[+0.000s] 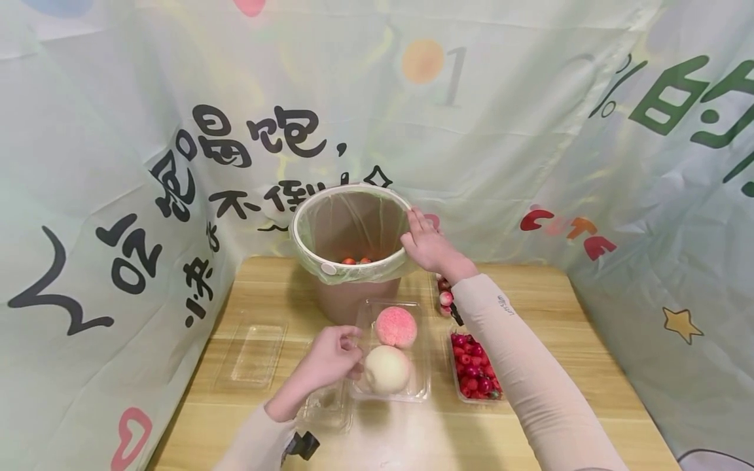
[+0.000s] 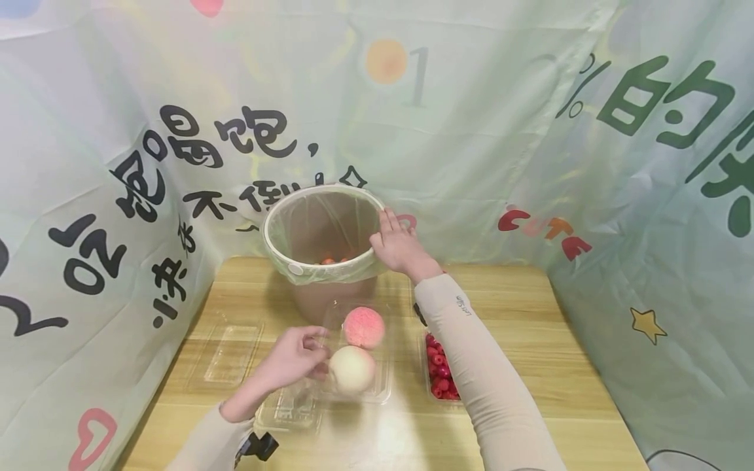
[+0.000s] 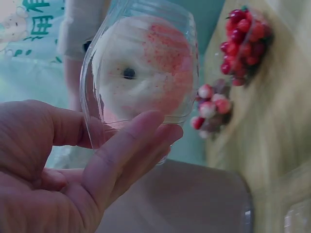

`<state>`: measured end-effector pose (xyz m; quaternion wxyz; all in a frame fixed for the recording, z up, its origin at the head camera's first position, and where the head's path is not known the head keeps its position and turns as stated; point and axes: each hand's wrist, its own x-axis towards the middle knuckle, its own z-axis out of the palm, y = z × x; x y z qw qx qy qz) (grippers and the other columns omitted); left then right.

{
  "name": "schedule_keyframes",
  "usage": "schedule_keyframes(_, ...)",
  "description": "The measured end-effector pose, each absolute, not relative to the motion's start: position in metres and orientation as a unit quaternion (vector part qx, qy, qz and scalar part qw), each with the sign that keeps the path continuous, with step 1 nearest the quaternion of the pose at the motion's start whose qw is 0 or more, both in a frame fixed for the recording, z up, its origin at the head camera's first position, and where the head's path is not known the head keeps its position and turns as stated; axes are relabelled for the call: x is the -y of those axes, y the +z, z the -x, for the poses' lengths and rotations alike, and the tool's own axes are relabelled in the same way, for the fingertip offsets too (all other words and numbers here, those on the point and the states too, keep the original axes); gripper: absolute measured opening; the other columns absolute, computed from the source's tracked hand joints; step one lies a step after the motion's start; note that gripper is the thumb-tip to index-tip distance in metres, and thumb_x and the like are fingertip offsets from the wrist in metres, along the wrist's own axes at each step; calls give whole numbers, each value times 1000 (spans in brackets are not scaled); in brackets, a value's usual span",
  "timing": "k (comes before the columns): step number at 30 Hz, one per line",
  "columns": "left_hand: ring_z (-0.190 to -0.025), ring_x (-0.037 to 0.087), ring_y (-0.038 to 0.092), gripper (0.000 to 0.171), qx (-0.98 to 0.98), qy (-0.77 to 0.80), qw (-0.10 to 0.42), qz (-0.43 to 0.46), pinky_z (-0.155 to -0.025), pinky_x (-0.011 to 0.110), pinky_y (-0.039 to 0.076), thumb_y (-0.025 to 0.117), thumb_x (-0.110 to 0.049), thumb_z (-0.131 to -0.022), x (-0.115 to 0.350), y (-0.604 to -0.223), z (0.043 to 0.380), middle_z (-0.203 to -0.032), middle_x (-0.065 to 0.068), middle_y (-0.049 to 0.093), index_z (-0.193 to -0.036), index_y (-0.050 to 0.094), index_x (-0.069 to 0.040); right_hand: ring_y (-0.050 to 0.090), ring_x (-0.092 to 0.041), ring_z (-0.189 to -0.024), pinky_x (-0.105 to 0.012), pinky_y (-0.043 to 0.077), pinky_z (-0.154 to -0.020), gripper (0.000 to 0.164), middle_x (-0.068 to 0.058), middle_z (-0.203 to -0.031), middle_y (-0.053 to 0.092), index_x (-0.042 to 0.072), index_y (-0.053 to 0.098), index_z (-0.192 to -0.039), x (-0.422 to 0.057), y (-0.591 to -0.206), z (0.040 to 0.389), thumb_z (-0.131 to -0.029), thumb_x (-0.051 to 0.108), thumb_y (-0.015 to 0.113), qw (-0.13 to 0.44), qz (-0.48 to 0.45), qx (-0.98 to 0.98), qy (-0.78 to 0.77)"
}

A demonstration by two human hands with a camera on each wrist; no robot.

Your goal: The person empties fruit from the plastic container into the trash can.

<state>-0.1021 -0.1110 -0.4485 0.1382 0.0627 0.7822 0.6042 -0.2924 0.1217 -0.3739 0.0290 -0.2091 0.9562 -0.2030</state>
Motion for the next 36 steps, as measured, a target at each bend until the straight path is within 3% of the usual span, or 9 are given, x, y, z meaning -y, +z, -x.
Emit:
schedule_keyframes(12,-61,24,75,37,-808,572,108,-93,-60,41,66,58,5,-88,122,-405,106,-73,14,72,-124,67,10,11,-49,-162,-66,13,-130,75,-22,-177,3,-1,6,-168,-122,-375,295,-105,38,19,29,208,-957,-200)
schedule_keyframes(32,-66,23,76,48,-784,600,120,-102,-69,40,67,62,3,-90,150,-348,122,-83,15,76,-137,58,15,10,-45,-163,-64,14,-131,75,-20,-178,1,1,4,-168,-124,-376,294,-106,40,19,37,209,-955,-206)
schedule_keyframes(36,-70,20,77,48,-781,603,124,-107,-70,37,67,62,4,-92,158,-341,132,-92,21,77,-137,56,17,9,-45,-163,-64,14,-131,75,-19,-178,0,1,4,-169,-124,-375,292,-107,40,19,41,207,-955,-208)
